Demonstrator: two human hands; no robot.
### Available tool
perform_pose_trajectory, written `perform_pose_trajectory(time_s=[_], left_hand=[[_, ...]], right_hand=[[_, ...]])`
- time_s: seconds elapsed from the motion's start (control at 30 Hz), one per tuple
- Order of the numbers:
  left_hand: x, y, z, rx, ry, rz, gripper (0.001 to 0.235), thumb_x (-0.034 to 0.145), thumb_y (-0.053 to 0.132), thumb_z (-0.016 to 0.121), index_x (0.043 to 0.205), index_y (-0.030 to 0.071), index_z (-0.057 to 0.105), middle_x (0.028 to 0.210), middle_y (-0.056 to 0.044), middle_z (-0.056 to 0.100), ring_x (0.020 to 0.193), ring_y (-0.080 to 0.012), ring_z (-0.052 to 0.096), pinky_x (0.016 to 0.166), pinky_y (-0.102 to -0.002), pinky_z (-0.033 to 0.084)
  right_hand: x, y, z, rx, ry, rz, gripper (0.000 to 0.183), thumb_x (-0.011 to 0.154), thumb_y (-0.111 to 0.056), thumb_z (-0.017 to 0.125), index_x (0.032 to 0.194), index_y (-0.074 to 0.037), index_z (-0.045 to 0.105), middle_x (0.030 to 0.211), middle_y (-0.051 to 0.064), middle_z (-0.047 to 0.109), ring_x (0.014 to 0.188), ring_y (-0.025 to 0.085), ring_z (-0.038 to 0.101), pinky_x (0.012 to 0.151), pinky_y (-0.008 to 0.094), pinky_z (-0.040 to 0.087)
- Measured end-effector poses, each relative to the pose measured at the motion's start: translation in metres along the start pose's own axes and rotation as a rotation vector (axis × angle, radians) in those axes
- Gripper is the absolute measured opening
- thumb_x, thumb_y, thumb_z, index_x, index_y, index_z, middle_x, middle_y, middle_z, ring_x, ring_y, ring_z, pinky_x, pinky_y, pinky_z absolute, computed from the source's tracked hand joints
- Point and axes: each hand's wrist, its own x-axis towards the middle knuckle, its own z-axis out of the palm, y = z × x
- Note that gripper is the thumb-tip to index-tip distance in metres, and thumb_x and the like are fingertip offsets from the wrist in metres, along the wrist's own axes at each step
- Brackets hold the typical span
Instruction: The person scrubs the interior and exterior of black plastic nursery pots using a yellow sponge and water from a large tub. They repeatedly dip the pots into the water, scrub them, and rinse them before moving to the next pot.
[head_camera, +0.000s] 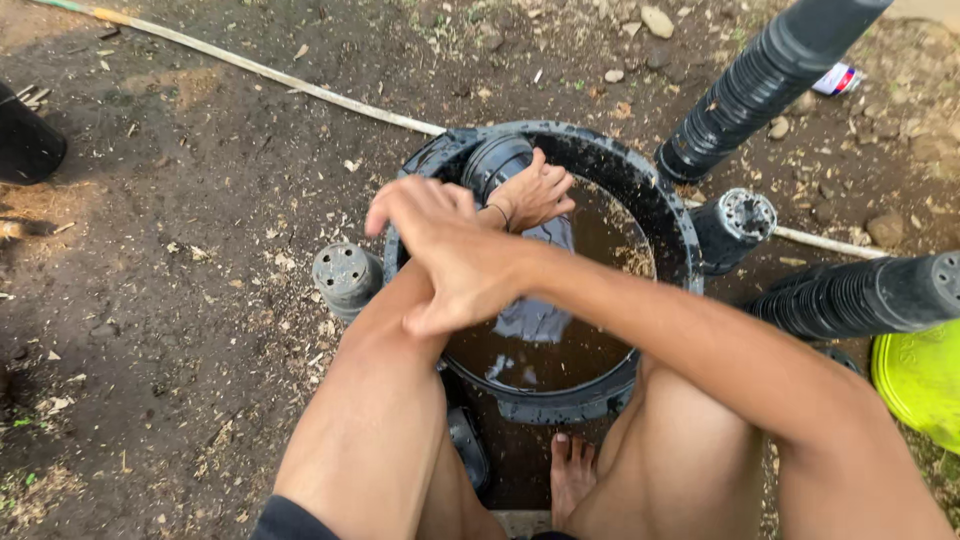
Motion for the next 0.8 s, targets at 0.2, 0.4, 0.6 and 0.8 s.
perform_pose_trajectory(time_s=[0.2,0.4,0.6,0.8], left_hand=[[-0.02,0.016,0.015,0.086,0.327,-0.223,0.118,0.036,0.069,0.06,0.148,0.034,0.042,0.145,-0.008,0.037,0.134,-0.0261,0.035,0.107,-0.057,0.022],[-0.015,0.003,0.009,0.099,-0.221,0.049,0.06,0.099,0.042,0.059,0.152,0.02,0.04,0.134,-0.017,0.043,0.126,-0.0338,0.041,0.101,-0.056,0.035],[-0.009,0.013,-0.02,-0.193,-0.236,-0.247,0.084,0.082,0.052,0.068,0.151,0.022,0.031,0.147,-0.015,0.032,0.141,-0.0345,0.025,0.116,-0.055,0.018],[-0.046,0.021,-0.043,-0.525,0.023,-0.406,0.128,0.055,0.067,0.081,0.157,0.023,0.018,0.161,-0.015,0.019,0.151,-0.0312,0.013,0.119,-0.046,0.006]], right_hand=[[-0.004,0.037,-0.021,-0.212,-0.027,0.309,0.08,0.061,-0.035,0.08,0.126,-0.008,0.042,0.119,0.018,0.04,0.119,0.037,0.038,0.105,0.053,0.024],[-0.003,0.007,-0.007,-0.082,0.009,0.062,0.081,0.066,-0.037,0.079,0.129,-0.007,0.04,0.128,0.018,0.04,0.13,0.037,0.036,0.108,0.055,0.023],[0.003,0.005,-0.015,-0.067,-0.121,0.092,0.083,0.063,-0.037,0.079,0.129,-0.008,0.04,0.13,0.019,0.039,0.131,0.038,0.034,0.107,0.056,0.022],[-0.002,0.025,-0.026,-0.241,-0.09,0.237,0.082,0.061,-0.037,0.079,0.128,-0.008,0.042,0.128,0.02,0.039,0.127,0.039,0.033,0.107,0.058,0.021]])
